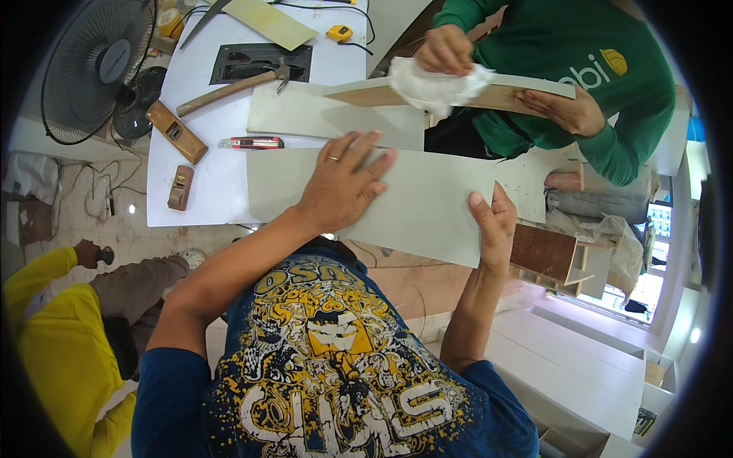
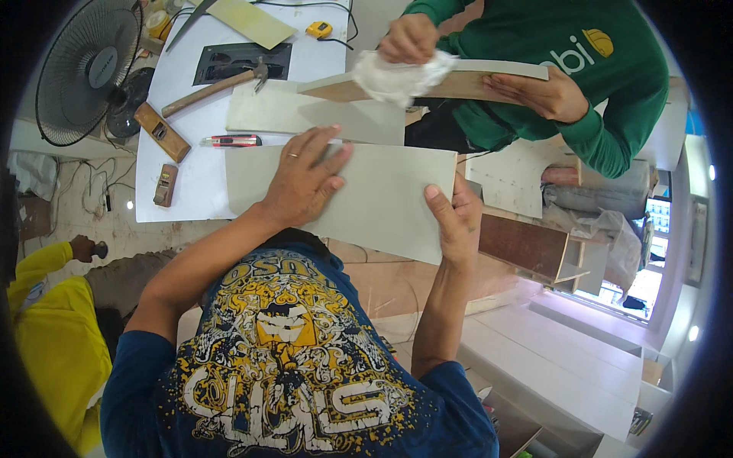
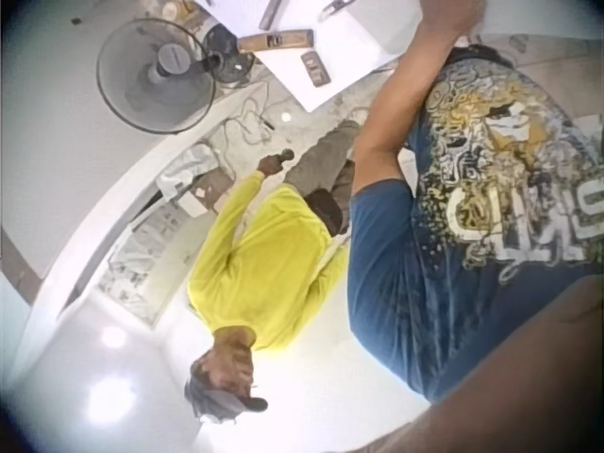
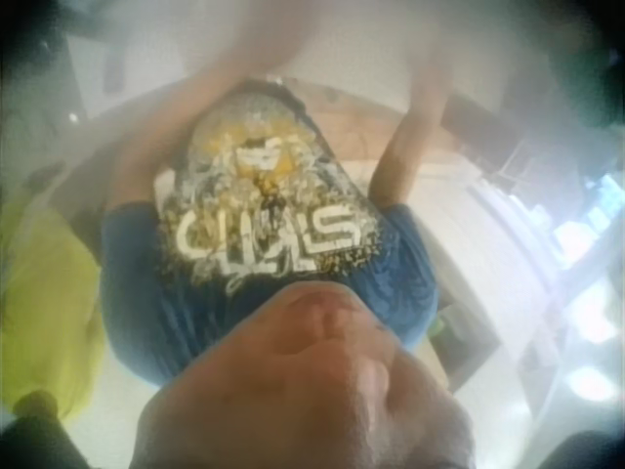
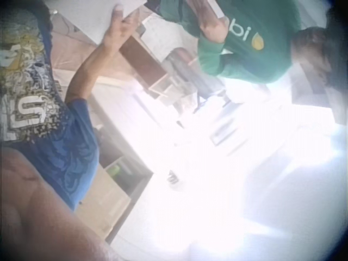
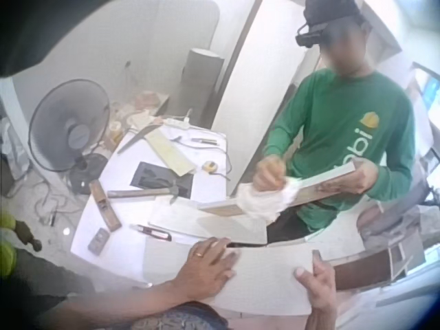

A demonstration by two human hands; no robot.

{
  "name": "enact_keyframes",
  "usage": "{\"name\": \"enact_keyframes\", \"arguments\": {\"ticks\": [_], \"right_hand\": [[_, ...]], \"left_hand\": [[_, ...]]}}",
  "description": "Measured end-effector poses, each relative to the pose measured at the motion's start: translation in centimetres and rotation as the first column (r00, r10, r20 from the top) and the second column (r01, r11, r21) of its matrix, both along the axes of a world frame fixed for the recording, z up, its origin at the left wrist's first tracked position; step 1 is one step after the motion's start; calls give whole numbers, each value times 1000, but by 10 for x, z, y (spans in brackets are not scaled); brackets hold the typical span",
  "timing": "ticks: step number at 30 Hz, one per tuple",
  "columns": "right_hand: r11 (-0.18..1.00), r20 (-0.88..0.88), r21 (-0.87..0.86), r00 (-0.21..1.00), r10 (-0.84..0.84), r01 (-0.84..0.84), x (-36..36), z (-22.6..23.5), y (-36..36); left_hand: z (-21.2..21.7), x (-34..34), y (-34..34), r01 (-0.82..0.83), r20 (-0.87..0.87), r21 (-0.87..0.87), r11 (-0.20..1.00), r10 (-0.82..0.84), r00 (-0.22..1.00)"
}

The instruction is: The person uses a hammer to tap a white rectangular panel, then flips it to sand the edges with a sanding block. They place the panel on a workbench and continue hammering and sanding while another person wipes a separate piece nearby.

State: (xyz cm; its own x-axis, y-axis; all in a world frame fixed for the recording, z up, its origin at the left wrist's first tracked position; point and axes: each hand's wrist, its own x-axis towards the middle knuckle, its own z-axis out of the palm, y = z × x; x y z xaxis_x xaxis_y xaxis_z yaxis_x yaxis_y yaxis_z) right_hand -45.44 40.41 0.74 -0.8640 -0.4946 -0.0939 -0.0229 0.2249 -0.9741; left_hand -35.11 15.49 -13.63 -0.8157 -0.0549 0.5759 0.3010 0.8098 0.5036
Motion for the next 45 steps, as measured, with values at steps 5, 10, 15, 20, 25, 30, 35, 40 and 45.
{"name": "enact_keyframes", "arguments": {"ticks": [5,10,15,20,25,30,35,40,45], "right_hand": [[999,20,53,1000,-12,11,0,7,-11],[998,-50,56,999,5,-2,7,16,-18],[998,-94,46,994,56,-52,10,13,-11],[979,-121,109,975,186,-173,-2,13,8],[976,-5,106,981,194,-192,-33,-10,35],[985,40,54,986,160,-162,-73,-50,56],[975,100,-202,988,118,-96,-116,-135,74],[917,282,-397,956,81,39,-127,-217,76],[878,340,-478,928,150,33,-116,-273,58]], "left_hand": [[-5,6,-9,-53,27,166,985,49,998],[31,-7,17,12,42,136,991,-18,999],[23,9,6,-24,1,49,999,24,1000],[8,26,-15,55,-72,125,991,-46,996],[-16,51,-52,13,34,369,929,-27,999],[-26,53,-93,0,434,290,957,-131,891],[-30,47,-77,-31,466,112,993,-25,885],[-8,39,-74,-65,470,-118,991,113,875],[-24,25,-106,-26,328,-259,966,113,938]]}}
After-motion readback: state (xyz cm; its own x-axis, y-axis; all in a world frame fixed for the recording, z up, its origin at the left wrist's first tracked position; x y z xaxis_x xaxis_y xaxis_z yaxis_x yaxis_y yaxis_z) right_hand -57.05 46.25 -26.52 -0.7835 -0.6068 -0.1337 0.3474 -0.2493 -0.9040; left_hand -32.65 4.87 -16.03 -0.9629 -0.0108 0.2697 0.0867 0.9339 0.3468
